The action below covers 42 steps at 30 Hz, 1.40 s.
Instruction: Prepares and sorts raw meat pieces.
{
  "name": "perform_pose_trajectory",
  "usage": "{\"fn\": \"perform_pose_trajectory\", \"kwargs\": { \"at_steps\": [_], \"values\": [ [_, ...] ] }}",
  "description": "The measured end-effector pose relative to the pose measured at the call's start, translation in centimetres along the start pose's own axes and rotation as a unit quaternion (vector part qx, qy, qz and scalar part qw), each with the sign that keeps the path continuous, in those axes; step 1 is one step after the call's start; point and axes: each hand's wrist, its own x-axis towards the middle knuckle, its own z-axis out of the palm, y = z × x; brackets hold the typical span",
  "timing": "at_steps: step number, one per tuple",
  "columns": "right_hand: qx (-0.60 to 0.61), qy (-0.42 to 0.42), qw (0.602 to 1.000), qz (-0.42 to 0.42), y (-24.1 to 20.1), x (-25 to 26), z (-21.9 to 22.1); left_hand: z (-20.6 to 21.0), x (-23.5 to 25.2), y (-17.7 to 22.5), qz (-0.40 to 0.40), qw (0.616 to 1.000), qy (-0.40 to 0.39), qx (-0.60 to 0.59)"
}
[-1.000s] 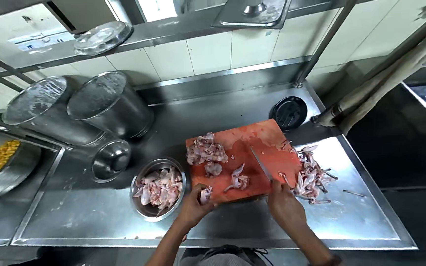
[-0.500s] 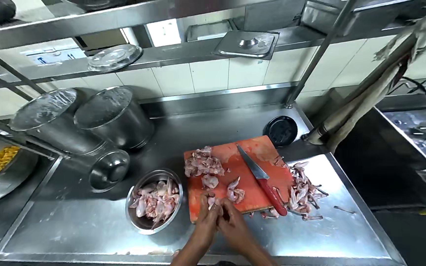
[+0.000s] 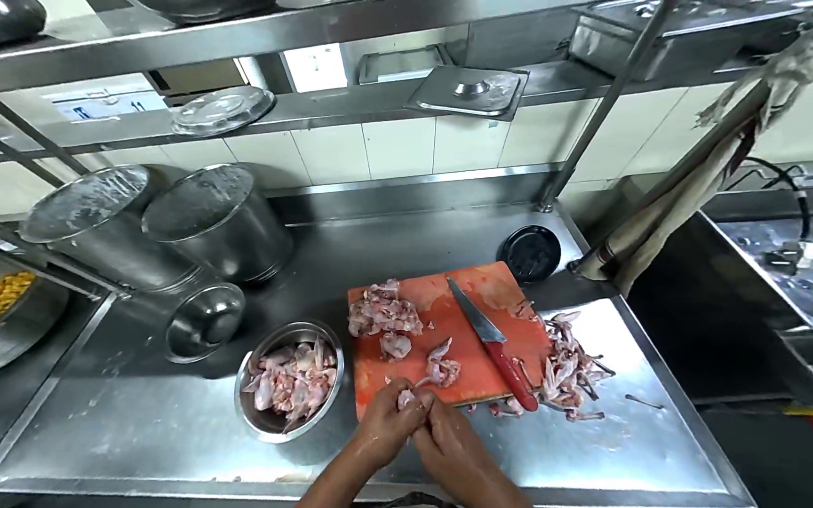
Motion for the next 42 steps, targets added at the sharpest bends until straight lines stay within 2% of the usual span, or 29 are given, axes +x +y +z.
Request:
{"fn": "perform_pose_trajectory", "kwargs": {
  "at_steps": [3,7,10,15,18,21,24,27,29,32,34,36,38,42],
  "values": [
    [-0.012,-0.055,0.998,0.019,-1.1,-0.1,-0.9,0.0,-0.7,0.4,-0.036,0.996,-0.055,-0.068],
    [-0.028,-0.040,0.999,-0.006,-2.4,-0.6,-1.3,0.3,-1.5,1.5,-0.058,0.986,-0.045,-0.147],
    [-0.032,-0.048,0.998,0.021,-3.3,-0.6,-2.0,1.7,-2.2,2.5,-0.047,0.976,0.023,-0.211],
    [-0.045,0.040,0.998,0.005,-2.9,-1.1,-0.6,3.6,-3.2,3.0,-0.017,0.953,0.115,-0.281],
    [-0.069,0.046,0.996,0.009,-2.5,-1.7,0.6,3.7,-3.2,3.6,-0.020,0.939,0.206,-0.274],
    [-0.102,0.061,0.993,-0.003,-2.1,-1.9,0.8,3.4,-2.7,3.4,-0.013,0.948,0.229,-0.222],
    [-0.104,0.062,0.992,-0.019,-2.1,-2.3,0.9,2.4,-2.7,3.6,-0.076,0.945,0.243,-0.207],
    [-0.090,0.054,0.994,-0.030,-1.8,-2.9,0.8,1.6,-3.1,4.1,-0.169,0.919,0.212,-0.287],
    [-0.077,0.051,0.995,-0.035,-1.6,-3.3,0.7,1.2,-3.5,4.2,-0.192,0.906,0.168,-0.338],
    [-0.075,0.060,0.994,-0.050,-1.4,-3.6,0.5,0.8,-4.1,3.9,-0.162,0.898,0.099,-0.397],
    [-0.075,0.069,0.993,-0.052,-1.3,-3.7,0.5,0.7,-4.1,3.5,-0.131,0.906,0.083,-0.393],
    [-0.050,0.056,0.996,-0.039,-0.7,-3.6,0.4,0.2,-4.0,3.3,-0.078,0.951,0.099,-0.284],
    [0.040,-0.018,0.999,0.008,0.3,-3.2,-0.4,-0.8,-3.6,3.3,-0.001,0.985,0.100,-0.143],
    [0.178,-0.137,0.973,0.047,2.8,-2.2,-2.5,-1.3,-2.4,2.3,0.096,0.986,0.125,-0.052]
  ]
}}
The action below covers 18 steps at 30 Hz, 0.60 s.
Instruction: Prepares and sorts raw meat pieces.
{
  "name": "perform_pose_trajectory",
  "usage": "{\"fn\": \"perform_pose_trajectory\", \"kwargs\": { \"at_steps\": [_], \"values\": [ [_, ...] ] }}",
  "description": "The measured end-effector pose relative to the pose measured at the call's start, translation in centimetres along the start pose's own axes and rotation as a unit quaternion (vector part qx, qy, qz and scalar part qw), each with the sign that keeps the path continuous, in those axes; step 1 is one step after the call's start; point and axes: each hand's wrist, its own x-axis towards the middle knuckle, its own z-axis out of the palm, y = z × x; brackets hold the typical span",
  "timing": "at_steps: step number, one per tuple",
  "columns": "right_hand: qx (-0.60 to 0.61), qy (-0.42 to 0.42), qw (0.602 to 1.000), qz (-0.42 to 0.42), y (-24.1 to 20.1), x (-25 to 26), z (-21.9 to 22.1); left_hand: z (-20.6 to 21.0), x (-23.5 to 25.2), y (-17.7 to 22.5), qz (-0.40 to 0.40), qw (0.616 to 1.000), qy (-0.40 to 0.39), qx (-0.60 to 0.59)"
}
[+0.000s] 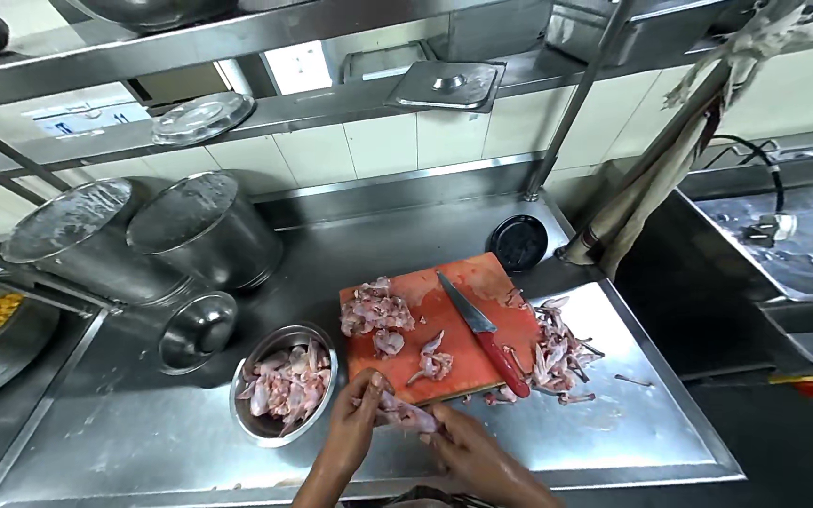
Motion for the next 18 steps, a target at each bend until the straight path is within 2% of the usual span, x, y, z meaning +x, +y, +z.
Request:
{"fn": "perform_pose_trajectory", "kwargs": {
  "at_steps": [2,4,7,8,10,13,15,17,18],
  "values": [
    [0.005,-0.021,1.000,0.001,-0.2,0.0,-1.1,0.1,0.4,-0.6,0.062,0.990,0.040,0.121],
    [-0.023,-0.029,0.999,0.003,-0.7,-0.1,-1.6,0.3,0.3,-0.6,0.134,0.942,0.068,0.299],
    [-0.024,-0.047,0.998,-0.039,-2.0,0.0,-1.8,1.9,0.4,-0.2,0.229,0.877,-0.036,0.421],
    [-0.027,-0.053,0.997,-0.055,-2.3,-0.1,-1.7,2.5,0.5,-0.7,0.232,0.869,-0.066,0.432],
    [-0.096,-0.038,0.994,-0.036,-3.1,-0.3,-1.9,3.3,0.7,-1.8,0.230,0.859,-0.061,0.453],
    [-0.270,0.015,0.955,0.122,-5.2,-0.5,-1.1,4.0,1.2,-1.4,0.237,0.808,0.007,0.540],
    [-0.327,0.034,0.925,0.191,-5.7,-0.8,-0.1,4.6,1.5,-0.9,0.227,0.777,0.040,0.585],
    [-0.307,0.020,0.935,0.175,-5.2,-1.0,-0.1,5.2,1.7,-0.6,0.189,0.784,0.047,0.589],
    [-0.261,0.005,0.955,0.141,-4.8,-1.2,-0.4,5.4,1.8,-0.3,0.152,0.815,0.038,0.558]
  ]
}}
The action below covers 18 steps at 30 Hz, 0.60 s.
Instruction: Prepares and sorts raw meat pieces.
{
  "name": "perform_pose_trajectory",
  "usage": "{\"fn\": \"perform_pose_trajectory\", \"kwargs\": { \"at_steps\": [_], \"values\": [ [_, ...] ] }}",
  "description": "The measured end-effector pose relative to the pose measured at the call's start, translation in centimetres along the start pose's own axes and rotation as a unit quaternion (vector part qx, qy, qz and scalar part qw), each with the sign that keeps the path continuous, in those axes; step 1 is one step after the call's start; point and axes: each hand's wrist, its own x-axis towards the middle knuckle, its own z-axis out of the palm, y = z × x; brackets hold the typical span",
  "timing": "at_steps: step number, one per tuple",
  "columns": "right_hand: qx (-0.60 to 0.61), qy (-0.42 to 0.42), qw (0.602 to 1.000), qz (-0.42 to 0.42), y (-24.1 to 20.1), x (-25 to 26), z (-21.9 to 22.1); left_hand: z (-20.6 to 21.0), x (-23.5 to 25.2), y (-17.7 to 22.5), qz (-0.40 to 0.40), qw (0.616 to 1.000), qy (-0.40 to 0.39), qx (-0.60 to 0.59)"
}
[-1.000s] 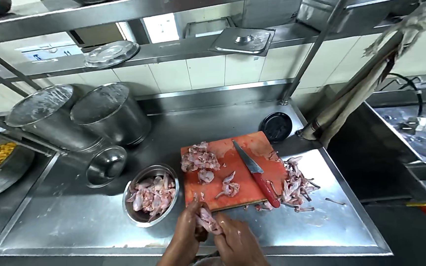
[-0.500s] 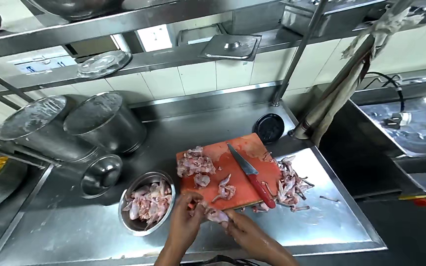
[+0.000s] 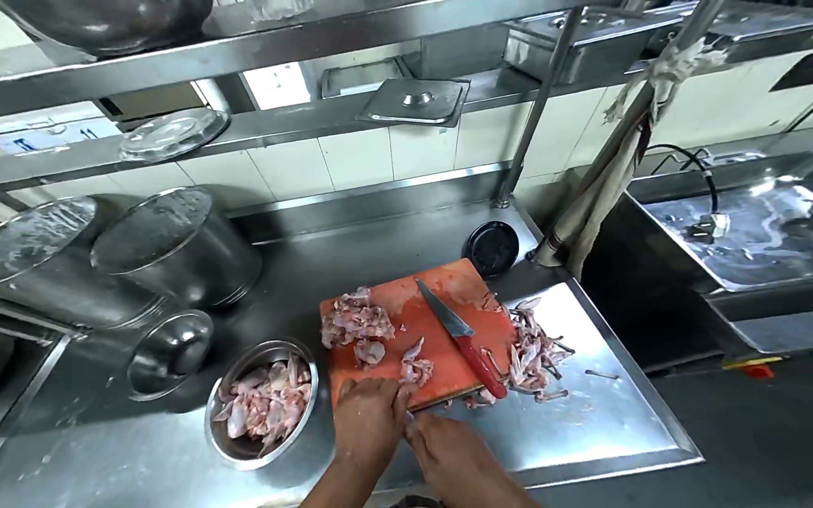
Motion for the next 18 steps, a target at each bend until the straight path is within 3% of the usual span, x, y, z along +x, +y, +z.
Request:
{"fn": "perform_pose_trajectory", "kwargs": {
  "at_steps": [2,5,7,8,10,12,15,18],
  "values": [
    [0.140,0.004,0.986,-0.093,1.2,-0.2,-0.1,-0.6,0.4,0.3,-0.078,0.975,-0.047,-0.204],
    [0.333,0.049,0.929,-0.152,1.0,-0.5,0.9,-1.0,0.9,1.5,-0.136,0.843,-0.032,-0.519],
    [0.411,0.096,0.892,-0.158,-0.2,-0.5,1.8,-1.2,1.4,2.2,-0.158,0.765,-0.044,-0.623],
    [0.432,0.127,0.878,-0.160,-0.6,-0.3,2.4,-1.3,1.7,2.2,-0.165,0.744,-0.050,-0.645],
    [0.465,0.169,0.857,-0.145,-1.0,0.4,3.3,-0.8,1.7,2.1,-0.176,0.739,-0.055,-0.647],
    [0.516,0.150,0.838,-0.098,-1.4,0.6,3.3,0.1,1.2,2.0,-0.185,0.769,-0.043,-0.610],
    [0.611,0.042,0.789,-0.057,-1.5,0.4,2.4,1.8,0.2,0.6,-0.117,0.842,0.004,-0.526],
    [0.683,-0.071,0.723,-0.077,-0.9,-0.3,0.9,2.1,-0.2,-0.8,-0.005,0.852,0.015,-0.524]
  ]
}}
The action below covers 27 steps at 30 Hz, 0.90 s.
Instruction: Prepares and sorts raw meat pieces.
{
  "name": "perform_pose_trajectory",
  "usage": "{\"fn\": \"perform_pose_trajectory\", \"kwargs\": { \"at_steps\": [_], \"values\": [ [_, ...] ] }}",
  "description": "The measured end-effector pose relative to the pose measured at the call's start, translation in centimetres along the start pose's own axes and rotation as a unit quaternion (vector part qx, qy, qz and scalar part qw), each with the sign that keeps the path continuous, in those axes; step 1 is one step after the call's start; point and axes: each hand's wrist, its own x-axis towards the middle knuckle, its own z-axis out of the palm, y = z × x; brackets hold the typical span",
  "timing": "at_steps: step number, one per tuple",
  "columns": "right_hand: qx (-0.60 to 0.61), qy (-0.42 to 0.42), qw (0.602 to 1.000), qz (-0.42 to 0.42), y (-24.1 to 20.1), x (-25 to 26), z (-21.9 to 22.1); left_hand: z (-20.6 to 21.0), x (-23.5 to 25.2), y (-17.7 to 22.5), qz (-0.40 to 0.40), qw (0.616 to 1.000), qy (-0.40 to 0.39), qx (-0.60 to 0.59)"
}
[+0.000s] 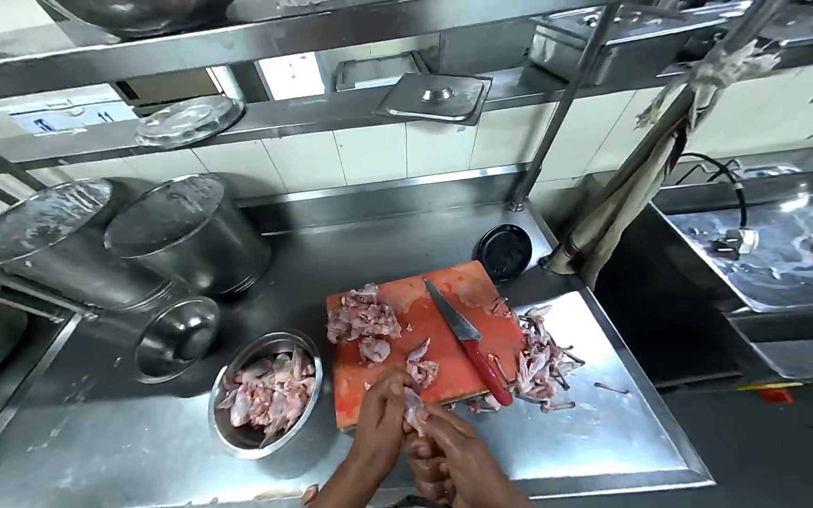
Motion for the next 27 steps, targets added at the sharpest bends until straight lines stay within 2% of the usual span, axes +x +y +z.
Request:
{"fn": "perform_pose_trajectory", "kwargs": {
  "at_steps": [2,4,5,7,9,11,14,16,22,25,27],
  "values": [
    [0.008,-0.049,0.999,0.010,-0.8,-0.6,-0.2,-0.5,-0.3,0.8,0.006,0.998,-0.043,-0.040],
    [-0.107,-0.035,0.991,-0.070,-0.7,-0.7,0.0,-0.7,-0.3,2.5,-0.035,0.994,-0.070,-0.077],
    [-0.216,0.010,0.965,-0.145,-0.3,-0.6,0.2,-0.6,-0.4,3.5,-0.071,0.990,-0.074,-0.093],
    [-0.392,0.104,0.869,-0.284,0.7,-0.3,0.3,0.2,-0.9,4.6,-0.106,0.983,-0.064,-0.139],
    [-0.481,0.134,0.795,-0.346,1.1,-0.1,0.7,1.0,-1.3,5.3,-0.106,0.980,-0.048,-0.162],
    [-0.537,0.168,0.737,-0.375,1.7,0.1,0.9,1.2,-1.5,5.7,-0.084,0.984,-0.038,-0.156],
    [-0.613,0.217,0.659,-0.379,2.0,0.5,0.6,1.4,-1.3,6.1,-0.074,0.990,-0.022,-0.120],
    [-0.650,0.239,0.619,-0.371,2.2,1.1,0.2,1.3,-1.4,6.2,-0.116,0.986,-0.016,-0.120],
    [-0.715,0.230,0.569,-0.334,1.9,1.5,0.7,0.5,-1.5,6.8,-0.262,0.942,-0.007,-0.209],
    [-0.745,0.225,0.545,-0.313,1.9,1.7,0.3,0.2,-1.5,6.4,-0.281,0.936,0.005,-0.212],
    [-0.754,0.219,0.545,-0.294,2.1,1.7,0.3,0.1,-1.5,6.2,-0.290,0.935,0.017,-0.205]
  ]
}}
